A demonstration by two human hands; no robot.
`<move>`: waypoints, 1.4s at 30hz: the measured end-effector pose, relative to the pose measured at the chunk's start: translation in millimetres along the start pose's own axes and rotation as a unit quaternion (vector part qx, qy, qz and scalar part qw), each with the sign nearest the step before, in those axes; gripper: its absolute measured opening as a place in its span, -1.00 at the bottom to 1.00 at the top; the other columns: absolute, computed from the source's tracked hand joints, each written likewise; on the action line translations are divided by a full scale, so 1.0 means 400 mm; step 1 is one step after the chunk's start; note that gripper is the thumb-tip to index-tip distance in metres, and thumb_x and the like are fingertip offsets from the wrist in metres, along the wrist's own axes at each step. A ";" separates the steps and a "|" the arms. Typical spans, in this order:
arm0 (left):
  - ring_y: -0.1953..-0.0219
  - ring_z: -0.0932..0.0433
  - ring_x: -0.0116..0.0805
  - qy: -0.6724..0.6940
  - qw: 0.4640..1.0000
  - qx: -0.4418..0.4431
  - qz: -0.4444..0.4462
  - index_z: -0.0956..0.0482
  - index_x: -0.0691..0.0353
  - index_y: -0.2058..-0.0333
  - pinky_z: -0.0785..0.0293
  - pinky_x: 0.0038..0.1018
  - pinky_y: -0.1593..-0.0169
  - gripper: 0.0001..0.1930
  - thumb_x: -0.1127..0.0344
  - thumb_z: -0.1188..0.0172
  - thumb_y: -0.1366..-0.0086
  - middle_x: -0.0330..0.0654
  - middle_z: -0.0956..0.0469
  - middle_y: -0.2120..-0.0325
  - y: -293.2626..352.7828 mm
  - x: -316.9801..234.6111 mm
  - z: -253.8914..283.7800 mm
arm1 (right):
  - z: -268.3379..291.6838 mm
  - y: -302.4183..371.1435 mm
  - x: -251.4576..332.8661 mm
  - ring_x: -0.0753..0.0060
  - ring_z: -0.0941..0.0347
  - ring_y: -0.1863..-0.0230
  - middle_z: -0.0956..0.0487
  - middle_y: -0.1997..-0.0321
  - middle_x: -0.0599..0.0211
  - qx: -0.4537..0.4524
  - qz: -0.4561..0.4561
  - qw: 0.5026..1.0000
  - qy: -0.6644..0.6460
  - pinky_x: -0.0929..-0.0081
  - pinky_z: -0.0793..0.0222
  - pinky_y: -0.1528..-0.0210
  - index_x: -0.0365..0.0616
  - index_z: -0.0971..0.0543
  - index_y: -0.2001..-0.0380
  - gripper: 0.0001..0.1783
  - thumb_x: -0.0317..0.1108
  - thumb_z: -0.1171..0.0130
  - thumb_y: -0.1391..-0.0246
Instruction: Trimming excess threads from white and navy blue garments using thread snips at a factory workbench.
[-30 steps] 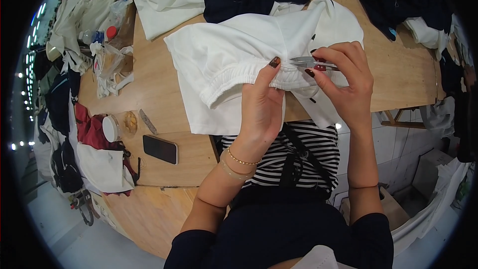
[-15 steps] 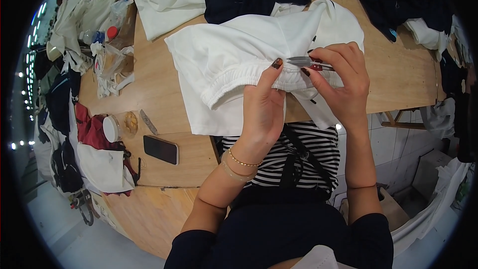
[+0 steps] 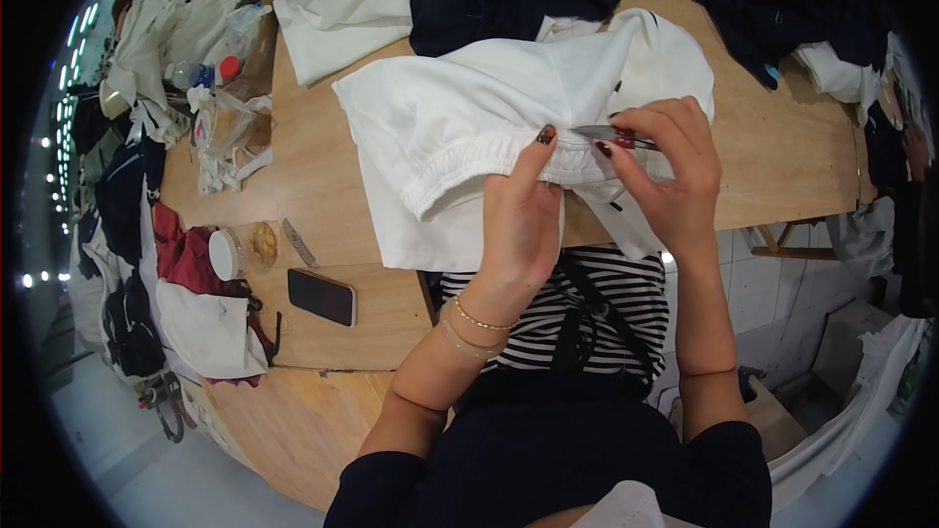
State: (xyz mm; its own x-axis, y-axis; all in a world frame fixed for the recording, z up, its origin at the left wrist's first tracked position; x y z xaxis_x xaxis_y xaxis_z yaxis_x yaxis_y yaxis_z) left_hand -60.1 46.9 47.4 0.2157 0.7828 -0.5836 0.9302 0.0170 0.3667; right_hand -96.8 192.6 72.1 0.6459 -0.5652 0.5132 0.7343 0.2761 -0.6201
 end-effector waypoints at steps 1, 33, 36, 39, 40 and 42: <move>-0.05 -0.38 -0.41 -0.067 0.998 -0.008 -0.009 -0.39 0.31 0.02 -0.23 -0.44 -0.14 -0.68 0.32 -0.05 -0.29 -0.19 -0.44 0.01 -0.001 0.007 0.013 | 0.000 -0.001 0.006 0.49 -0.34 0.36 -0.50 0.38 0.47 -0.003 0.008 1.000 -0.007 0.56 -0.19 0.31 -0.13 -0.55 0.33 -0.70 -0.52 -0.30 0.25; 0.46 -0.34 -0.65 -0.525 0.727 -0.294 -0.332 -0.39 0.32 -0.08 -0.30 -0.68 0.42 -0.64 0.48 -0.05 -0.29 -0.32 -0.47 0.38 0.149 -0.402 0.388 | -0.268 -0.197 0.126 0.52 -0.34 -0.05 -0.40 -0.19 0.30 -0.034 -0.283 0.605 -0.743 0.60 -0.08 -0.22 -0.28 -0.33 -0.17 -0.54 -0.42 0.07 -0.20; 0.10 -0.48 -0.45 -0.446 0.701 -0.247 -0.499 -0.33 0.29 -0.13 -0.42 -0.58 0.03 -0.60 0.51 -0.02 -0.32 -0.16 -0.49 0.07 0.205 -0.513 0.249 | -0.033 -0.298 0.078 0.65 -0.40 0.15 -0.49 -0.04 0.44 -0.087 -0.168 0.668 -0.720 0.66 -0.29 0.06 -0.22 -0.43 -0.08 -0.62 -0.40 -0.01 -0.19; 0.03 -0.46 -0.40 -0.432 0.625 -0.233 -0.607 -0.29 0.27 -0.15 -0.40 -0.51 -0.09 -0.58 0.57 0.01 -0.31 -0.09 -0.43 -0.01 0.273 -0.585 0.186 | 0.179 -0.345 0.042 0.53 -0.34 -0.15 -0.38 -0.22 0.26 -0.124 -0.104 0.777 -0.608 0.52 -0.17 -0.25 -0.26 -0.29 -0.20 -0.52 -0.43 0.04 -0.21; 0.03 -0.46 -0.37 -0.450 0.610 -0.241 -0.605 -0.27 0.27 -0.16 -0.40 -0.50 -0.09 -0.57 0.57 0.01 -0.31 -0.10 -0.41 -0.03 0.292 -0.594 0.173 | 0.236 -0.336 0.029 0.47 -0.32 -0.18 -0.36 -0.23 0.22 -0.126 -0.102 0.804 -0.572 0.43 -0.11 -0.32 -0.26 -0.28 -0.20 -0.51 -0.49 0.06 -0.19; 0.01 -0.45 -0.32 -0.464 0.613 -0.216 -0.602 -0.23 0.27 -0.18 -0.40 -0.47 -0.10 -0.53 0.58 0.00 -0.30 -0.11 -0.38 -0.06 0.295 -0.592 0.166 | 0.322 -0.289 0.011 0.42 -0.32 -0.19 -0.36 -0.23 0.19 -0.150 -0.108 0.837 -0.515 0.42 -0.14 -0.30 -0.26 -0.29 -0.20 -0.50 -0.51 0.06 -0.16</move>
State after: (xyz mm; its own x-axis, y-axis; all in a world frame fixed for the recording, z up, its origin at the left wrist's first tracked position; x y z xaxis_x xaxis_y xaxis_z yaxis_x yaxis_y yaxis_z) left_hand 18.3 -177.8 180.8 -0.2883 -0.6456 -0.7072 0.4589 0.5551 -0.6938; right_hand -152.0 258.3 222.4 0.4560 0.4359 0.7759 0.8711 -0.0403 -0.4894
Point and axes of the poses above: each hand's wrist, its own y-axis away from the middle knuckle, its own z-axis out of the back of the hand, x = y × z, the point moved 2 cm from there along -y, towards the middle knuckle
